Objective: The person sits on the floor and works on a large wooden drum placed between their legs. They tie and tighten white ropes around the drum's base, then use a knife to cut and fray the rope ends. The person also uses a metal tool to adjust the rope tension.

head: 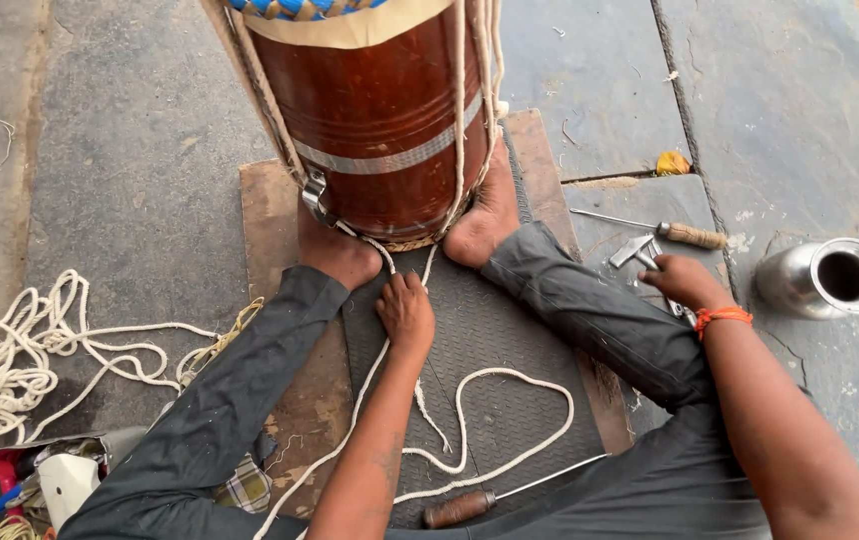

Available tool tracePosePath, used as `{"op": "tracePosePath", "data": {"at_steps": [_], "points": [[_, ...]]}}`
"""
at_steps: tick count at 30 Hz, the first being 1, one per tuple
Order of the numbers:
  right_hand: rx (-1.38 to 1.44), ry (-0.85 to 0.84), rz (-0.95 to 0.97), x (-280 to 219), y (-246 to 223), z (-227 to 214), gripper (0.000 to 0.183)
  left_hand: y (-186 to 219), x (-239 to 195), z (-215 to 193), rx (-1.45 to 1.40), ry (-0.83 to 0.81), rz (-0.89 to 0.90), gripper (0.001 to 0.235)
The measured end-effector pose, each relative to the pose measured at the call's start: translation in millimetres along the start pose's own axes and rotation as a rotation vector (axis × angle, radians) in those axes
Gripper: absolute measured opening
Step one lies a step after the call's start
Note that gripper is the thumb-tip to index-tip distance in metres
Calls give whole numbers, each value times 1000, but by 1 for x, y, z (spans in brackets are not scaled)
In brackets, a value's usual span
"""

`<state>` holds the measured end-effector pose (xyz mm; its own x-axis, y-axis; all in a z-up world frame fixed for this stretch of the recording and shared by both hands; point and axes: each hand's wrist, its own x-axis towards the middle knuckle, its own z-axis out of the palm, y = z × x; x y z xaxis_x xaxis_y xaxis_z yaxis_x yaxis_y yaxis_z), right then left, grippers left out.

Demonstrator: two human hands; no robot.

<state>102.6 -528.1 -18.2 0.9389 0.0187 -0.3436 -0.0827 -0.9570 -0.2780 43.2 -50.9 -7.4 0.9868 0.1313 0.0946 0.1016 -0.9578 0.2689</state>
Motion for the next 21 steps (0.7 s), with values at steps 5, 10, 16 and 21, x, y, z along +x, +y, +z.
{"op": "tracePosePath", "data": {"at_steps": [5, 10, 16, 21], "points": [[74, 343, -169, -4, -89, -16, 22, -21, 5, 31, -486, -12, -75, 21], [438, 302, -311, -12, -285, 4, 35, -36, 19, 28, -694, -89, -223, 16], [863, 645, -381, -6, -399, 66, 19, -59, 6, -4, -787, -68, -236, 15], [781, 699, -512, -25, -391, 96, 18, -74, -41, -30, -702, -133, -193, 19]]}}
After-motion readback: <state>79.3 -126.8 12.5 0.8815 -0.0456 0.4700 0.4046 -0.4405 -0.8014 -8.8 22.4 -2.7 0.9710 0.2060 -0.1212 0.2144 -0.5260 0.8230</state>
